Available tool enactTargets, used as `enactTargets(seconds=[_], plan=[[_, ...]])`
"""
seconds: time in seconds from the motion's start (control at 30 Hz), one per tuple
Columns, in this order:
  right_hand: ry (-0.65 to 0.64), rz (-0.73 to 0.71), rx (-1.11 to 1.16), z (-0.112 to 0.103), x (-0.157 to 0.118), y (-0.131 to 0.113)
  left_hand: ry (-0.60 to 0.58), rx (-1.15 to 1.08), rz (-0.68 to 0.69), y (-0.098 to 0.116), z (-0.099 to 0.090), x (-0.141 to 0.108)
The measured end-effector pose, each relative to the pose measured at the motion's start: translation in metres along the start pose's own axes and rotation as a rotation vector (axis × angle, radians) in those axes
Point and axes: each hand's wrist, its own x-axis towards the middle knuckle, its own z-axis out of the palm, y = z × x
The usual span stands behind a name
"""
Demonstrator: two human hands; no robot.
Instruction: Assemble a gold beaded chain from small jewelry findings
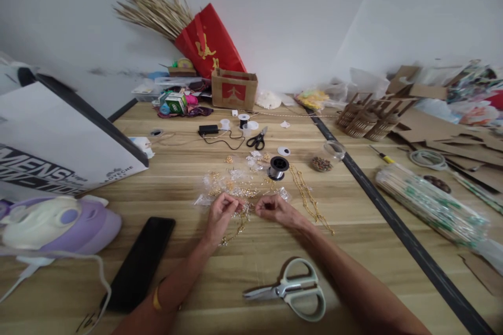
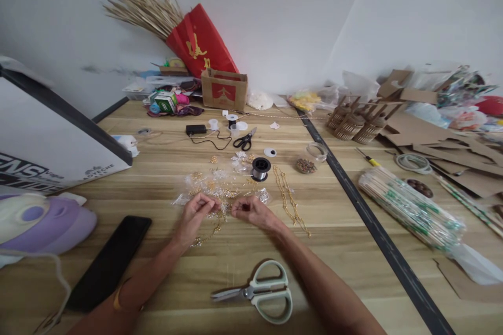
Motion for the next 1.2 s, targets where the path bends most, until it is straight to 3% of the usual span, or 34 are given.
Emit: enactTargets(seconds=[0.27,0.5,0.67,0.9,1.2], plan=[[0.103,0.009,0.16,0.003,0.002,-0.002,-0.103,-0.215,-0.142,0.003,0.004,-0.003],[0.183,0.008,0.628,0.02,0.008,-0.001,-0.14,-0.219,-0.121,-0.002,0.005,-0.003],[0.172,0.0,0.786,0.03,0.007,-0.003,-0.17,-0.158,-0.074,-0.006,0.005,-0.003],[0.118,-0.048,0.749,0.031,0.007,-0.001,-0.21,-0.021,0.003,-0.001,0.006,-0.004],[0.057,-0.092,0.641,0.026,0.004,-0.001,-0.202,0.101,-0.015,0.008,0.006,-0.007]])
